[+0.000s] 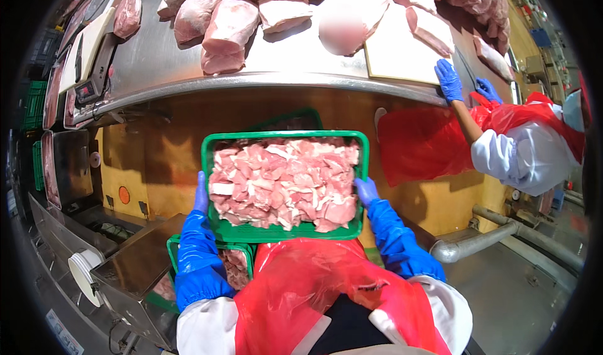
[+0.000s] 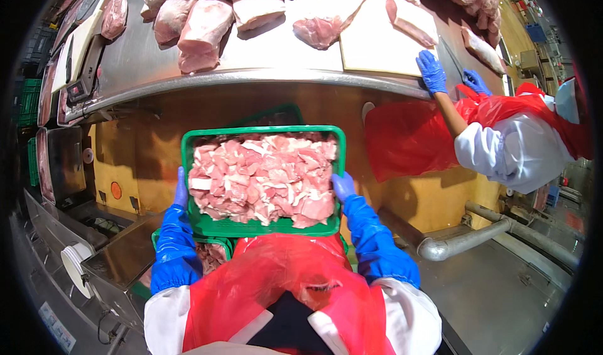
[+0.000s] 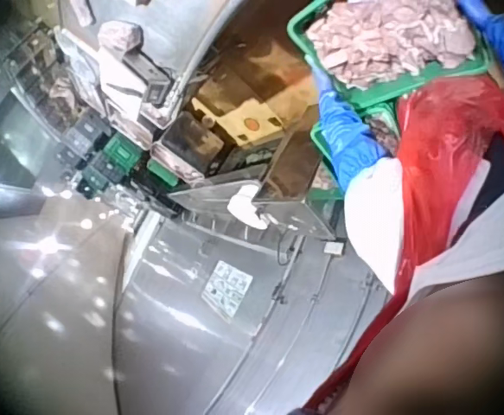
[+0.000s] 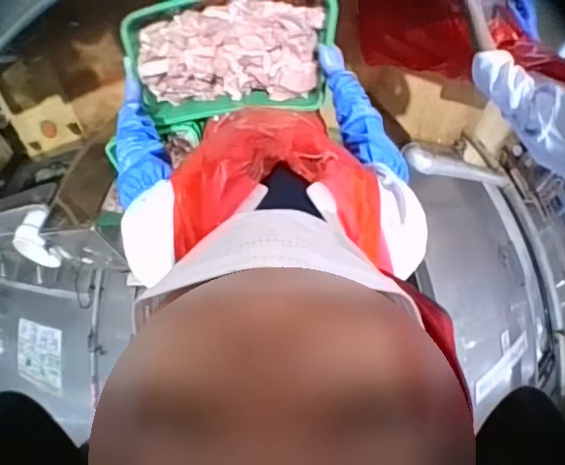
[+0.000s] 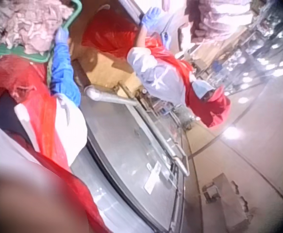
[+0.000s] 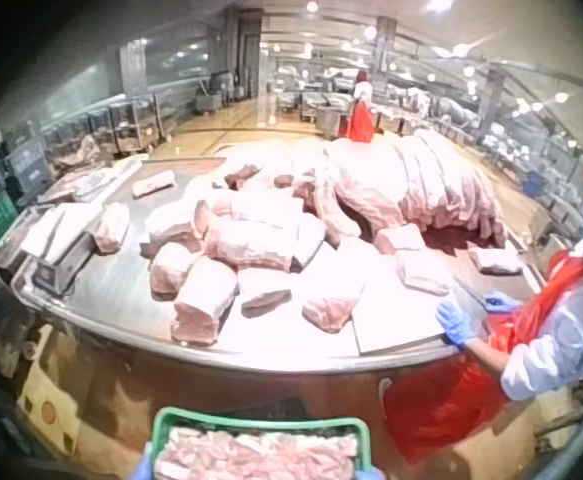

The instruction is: The person moves a green basket, then uses a knife to cut large pieces of raw meat on a cutting board and places the cut pieces into a metal tray. The person also uses a digital scale to weigh portions of meat during the process.

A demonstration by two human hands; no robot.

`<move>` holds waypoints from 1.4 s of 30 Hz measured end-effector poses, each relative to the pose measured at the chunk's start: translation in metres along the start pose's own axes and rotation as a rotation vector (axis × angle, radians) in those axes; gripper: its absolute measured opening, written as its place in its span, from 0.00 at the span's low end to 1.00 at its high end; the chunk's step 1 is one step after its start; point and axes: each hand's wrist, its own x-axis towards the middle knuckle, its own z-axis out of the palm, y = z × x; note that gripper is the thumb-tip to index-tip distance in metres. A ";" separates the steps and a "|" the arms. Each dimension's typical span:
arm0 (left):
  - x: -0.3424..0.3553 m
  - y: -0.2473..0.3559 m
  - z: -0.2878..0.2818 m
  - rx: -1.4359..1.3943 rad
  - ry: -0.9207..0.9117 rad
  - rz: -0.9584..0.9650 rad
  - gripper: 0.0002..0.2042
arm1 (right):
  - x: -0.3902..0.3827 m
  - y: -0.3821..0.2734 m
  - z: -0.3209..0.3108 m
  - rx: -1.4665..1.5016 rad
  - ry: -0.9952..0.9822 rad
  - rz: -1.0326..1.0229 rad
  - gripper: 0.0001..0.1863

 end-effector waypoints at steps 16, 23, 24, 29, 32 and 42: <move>-0.059 -0.125 0.087 -0.097 -0.007 0.202 0.38 | 0.023 0.030 -0.089 -0.073 0.187 0.164 0.16; -0.113 -0.135 0.113 -0.047 0.195 0.241 0.40 | 0.069 0.038 -0.088 -0.146 0.008 0.181 0.17; -0.112 -0.133 0.114 -0.042 0.217 0.230 0.40 | 0.069 0.045 -0.090 -0.117 0.032 0.166 0.16; -0.113 -0.143 0.101 0.024 0.313 0.273 0.41 | 0.076 0.038 -0.081 -0.146 0.050 0.117 0.16; -0.116 -0.151 0.106 0.033 0.317 0.122 0.42 | 0.075 0.046 -0.087 -0.080 0.056 0.149 0.15; -0.119 -0.153 0.113 0.017 0.401 0.229 0.40 | 0.071 0.042 -0.091 -0.174 0.067 0.118 0.15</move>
